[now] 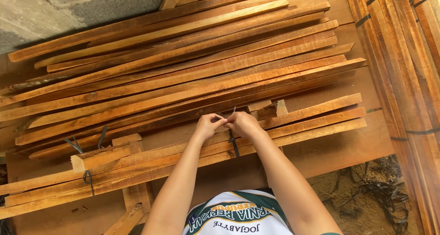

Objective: Bundling and tying together thin strips of wood using plastic ties on a wooden rack.

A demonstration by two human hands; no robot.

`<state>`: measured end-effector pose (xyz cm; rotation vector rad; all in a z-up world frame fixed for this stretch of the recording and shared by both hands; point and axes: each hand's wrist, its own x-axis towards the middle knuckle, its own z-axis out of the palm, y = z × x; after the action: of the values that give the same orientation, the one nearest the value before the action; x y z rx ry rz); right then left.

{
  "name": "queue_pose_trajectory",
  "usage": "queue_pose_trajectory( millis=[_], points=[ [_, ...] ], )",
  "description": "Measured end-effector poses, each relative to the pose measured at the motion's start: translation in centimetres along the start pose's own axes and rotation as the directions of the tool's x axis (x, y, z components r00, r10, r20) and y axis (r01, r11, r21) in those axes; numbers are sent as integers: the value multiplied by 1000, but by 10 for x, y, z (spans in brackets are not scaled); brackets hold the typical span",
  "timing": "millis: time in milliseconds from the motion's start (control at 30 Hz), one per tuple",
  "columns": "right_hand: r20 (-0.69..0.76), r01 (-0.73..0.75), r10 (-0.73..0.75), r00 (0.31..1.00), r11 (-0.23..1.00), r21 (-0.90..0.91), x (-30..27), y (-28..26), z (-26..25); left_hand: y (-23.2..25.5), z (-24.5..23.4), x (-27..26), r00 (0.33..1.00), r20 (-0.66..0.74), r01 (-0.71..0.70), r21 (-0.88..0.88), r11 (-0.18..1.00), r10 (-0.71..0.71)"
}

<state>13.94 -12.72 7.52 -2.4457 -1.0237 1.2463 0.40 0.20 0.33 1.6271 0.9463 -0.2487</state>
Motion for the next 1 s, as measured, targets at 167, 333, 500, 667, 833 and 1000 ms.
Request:
queue_pose_trajectory(
  millis=[167,333,500,667,833,1000],
  points=[
    [-79,-21,40,996,974,226,19,23,19,-2,-4,14,997,32,74,-104,992,-71],
    [-115,-54,98,989,940,337,36,29,31,-13,9,17,980,114,183,-187,965,-164],
    [-200,-30,122,972,912,409,39,36,42,-52,40,43,951,112,277,110,954,-289],
    [-194,-33,113,974,927,374,43,23,33,-52,36,46,947,183,260,55,964,-266],
    [-190,-37,107,976,939,341,44,21,29,-54,36,45,949,252,166,111,980,-189],
    [-110,-62,101,989,947,314,49,15,28,-44,36,36,963,220,116,174,978,-153]
  ],
)
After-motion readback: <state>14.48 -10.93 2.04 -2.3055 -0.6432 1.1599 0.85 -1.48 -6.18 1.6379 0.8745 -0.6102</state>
